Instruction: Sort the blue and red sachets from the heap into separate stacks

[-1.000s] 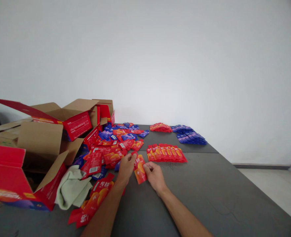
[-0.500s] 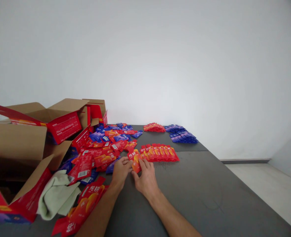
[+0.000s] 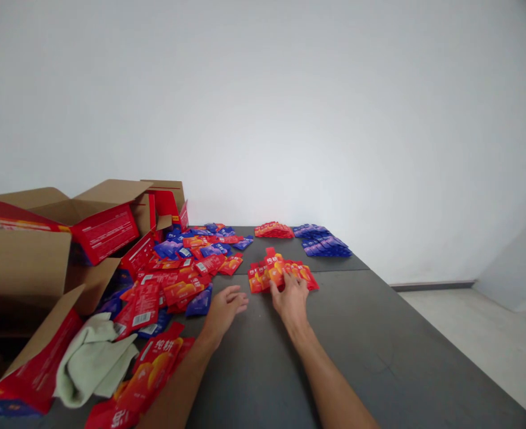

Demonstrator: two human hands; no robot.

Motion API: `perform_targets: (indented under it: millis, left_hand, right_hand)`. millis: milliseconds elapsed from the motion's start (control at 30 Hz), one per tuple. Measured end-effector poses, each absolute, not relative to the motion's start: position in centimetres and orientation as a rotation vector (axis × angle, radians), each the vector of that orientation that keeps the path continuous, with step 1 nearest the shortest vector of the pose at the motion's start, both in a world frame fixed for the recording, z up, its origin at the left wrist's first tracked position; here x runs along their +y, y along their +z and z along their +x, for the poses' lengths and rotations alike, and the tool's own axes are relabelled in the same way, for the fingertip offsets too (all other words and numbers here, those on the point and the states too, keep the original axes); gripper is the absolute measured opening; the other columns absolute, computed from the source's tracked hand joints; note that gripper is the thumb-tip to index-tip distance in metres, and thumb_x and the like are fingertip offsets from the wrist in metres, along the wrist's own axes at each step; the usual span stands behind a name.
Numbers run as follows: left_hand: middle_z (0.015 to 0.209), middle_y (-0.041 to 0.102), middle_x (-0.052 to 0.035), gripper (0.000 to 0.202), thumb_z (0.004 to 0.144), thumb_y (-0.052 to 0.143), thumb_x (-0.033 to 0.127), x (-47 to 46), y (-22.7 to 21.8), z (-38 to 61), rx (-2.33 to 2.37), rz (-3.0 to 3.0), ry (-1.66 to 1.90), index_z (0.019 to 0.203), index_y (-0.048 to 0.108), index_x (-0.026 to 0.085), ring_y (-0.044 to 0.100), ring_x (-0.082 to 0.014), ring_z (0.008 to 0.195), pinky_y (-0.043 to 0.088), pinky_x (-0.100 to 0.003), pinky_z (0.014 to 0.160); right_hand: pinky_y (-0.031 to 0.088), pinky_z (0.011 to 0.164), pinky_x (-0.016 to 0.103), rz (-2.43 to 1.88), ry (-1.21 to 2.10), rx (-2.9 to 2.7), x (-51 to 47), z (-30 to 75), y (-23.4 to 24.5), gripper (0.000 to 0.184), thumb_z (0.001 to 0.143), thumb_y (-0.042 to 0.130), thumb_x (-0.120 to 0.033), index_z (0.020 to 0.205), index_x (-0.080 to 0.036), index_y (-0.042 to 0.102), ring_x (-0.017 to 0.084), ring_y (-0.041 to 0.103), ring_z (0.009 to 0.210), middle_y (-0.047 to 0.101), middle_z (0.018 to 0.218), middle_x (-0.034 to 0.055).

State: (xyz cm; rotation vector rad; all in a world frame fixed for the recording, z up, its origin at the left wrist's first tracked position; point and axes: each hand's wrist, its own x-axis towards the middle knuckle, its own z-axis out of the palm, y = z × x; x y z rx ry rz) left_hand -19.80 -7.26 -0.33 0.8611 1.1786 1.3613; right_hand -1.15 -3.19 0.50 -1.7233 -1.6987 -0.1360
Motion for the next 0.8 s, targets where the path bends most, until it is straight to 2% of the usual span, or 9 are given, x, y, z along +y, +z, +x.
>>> perform_targets:
  millis: [267, 533, 800]
  left_hand:
    - [0.093, 0.074, -0.0157, 0.026, 0.076, 0.071, 0.018, -7.1, -1.1, -20.1, 1.230, 0.954, 1.294, 0.099, 0.063, 0.010, 0.074, -0.0242, 0.082, 0.061, -0.037, 0.078]
    - [0.087, 0.074, -0.0138, 0.032, 0.068, 0.079, 0.026, -7.0, -1.4, -20.0, 1.248, 0.974, 1.296, 0.093, 0.067, 0.011, 0.074, -0.0225, 0.075, 0.060, -0.036, 0.073]
    - [0.088, 0.074, -0.0137, 0.029, 0.072, 0.075, 0.028, -6.5, -3.1, -20.2, 1.280, 1.100, 1.276, 0.093, 0.067, 0.012, 0.073, -0.0235, 0.076, 0.059, -0.037, 0.072]
  right_hand:
    - [0.040, 0.086, 0.040, -2.019, -0.083, -1.569, -1.0, 2.2, 0.1, 0.039, 0.088, 0.056, -0.043, 0.109, -0.013, 0.070, 0.033, 0.053, 0.107, 0.067, 0.115, 0.0173]
    - [0.040, 0.087, 0.045, -1.977, -0.072, -1.496, 0.5, 3.4, -2.2, 0.049, 0.089, 0.051, -0.047, 0.118, -0.011, 0.067, 0.035, 0.050, 0.110, 0.062, 0.123, 0.0218]
    - [0.038, 0.089, 0.050, -1.944, -0.053, -1.489, 0.1, 3.1, -2.3, 0.049, 0.091, 0.045, -0.047, 0.120, -0.013, 0.066, 0.037, 0.046, 0.114, 0.058, 0.128, 0.0218]
